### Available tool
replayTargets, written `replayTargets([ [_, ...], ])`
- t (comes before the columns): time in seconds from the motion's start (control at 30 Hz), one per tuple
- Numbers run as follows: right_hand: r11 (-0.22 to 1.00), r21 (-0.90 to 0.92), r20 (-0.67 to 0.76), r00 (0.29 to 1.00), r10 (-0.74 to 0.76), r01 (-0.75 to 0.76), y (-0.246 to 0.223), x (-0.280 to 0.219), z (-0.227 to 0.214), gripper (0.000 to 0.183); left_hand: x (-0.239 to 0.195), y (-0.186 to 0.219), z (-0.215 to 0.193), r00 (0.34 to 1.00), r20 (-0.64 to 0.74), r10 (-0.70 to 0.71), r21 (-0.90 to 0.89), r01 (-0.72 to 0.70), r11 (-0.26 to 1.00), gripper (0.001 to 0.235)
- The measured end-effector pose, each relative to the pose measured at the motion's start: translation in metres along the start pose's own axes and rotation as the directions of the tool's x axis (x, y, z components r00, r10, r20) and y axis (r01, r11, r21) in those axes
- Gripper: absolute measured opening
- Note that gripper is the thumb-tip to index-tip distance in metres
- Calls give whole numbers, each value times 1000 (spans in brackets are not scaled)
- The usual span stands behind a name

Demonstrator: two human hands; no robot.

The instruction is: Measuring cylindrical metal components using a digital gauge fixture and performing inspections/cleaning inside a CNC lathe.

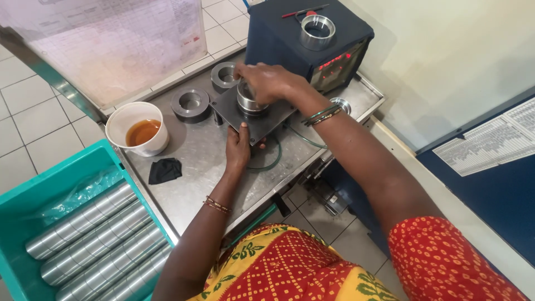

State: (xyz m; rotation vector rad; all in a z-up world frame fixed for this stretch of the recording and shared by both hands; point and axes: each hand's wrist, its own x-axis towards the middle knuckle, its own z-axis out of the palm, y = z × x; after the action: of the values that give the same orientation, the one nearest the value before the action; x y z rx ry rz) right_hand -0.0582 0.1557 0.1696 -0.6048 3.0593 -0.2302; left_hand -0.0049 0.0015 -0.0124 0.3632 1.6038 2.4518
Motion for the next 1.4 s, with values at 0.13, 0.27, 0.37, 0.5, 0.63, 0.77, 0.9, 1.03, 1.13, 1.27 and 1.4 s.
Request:
replayTargets([
  [0.13, 1000, 24, -65, 998, 10, -8, -27, -8, -16, 97, -1, 6, 3, 1000, -6, -10, -6, 10, 1000, 32],
  [0.27, 899, -22, 28, 898, 438, -438, -46, -8, -23, 99, -6, 17, 6, 1000, -15, -20, 24, 20, 1000, 31],
  [0.37, 941, 30, -2, 941, 337, -337, -31, -8, -16, 94, -4, 14, 5, 1000, -9, -16, 35, 17, 999, 31],
  [0.5, 986, 85, 117, 984, 133, -143, -19, -10, -22, 91, -2, 9, 2, 1000, 6, -2, 30, 2, 1000, 30],
  [0.63, 987, 141, 97, 993, 63, -76, -11, -17, -18, 93, -3, 12, 3, 1000, 13, -18, 18, 18, 1000, 30],
  [0.77, 968, 242, -222, 975, -11, 66, -29, -41, -18, 81, -5, 14, 4, 1000, 8, -24, 42, 24, 999, 30],
  [0.9, 875, 475, -497, 850, 175, 97, -55, -79, 2, 41, -1, 6, 0, 1000, 15, -3, 22, 3, 1000, 31],
  [1.03, 695, 686, -507, 826, 247, 214, -78, -131, 79, 20, 3, -20, -16, 998, -11, -62, 22, 62, 998, 32],
  [1.13, 385, 909, -308, 879, 365, 158, -75, -156, 149, 16, 5, -24, -24, 998, -56, 32, 246, -17, 969, 36],
  [1.27, 187, 978, -176, 843, 509, 91, -57, -174, 215, 22, -7, 46, -5, 886, -346, 310, 347, -186, 919, 52],
  [1.4, 243, 964, -215, 855, 472, 108, -66, -175, 211, 24, 7, 89, 7, 861, -149, 486, 488, -363, 794, 65],
])
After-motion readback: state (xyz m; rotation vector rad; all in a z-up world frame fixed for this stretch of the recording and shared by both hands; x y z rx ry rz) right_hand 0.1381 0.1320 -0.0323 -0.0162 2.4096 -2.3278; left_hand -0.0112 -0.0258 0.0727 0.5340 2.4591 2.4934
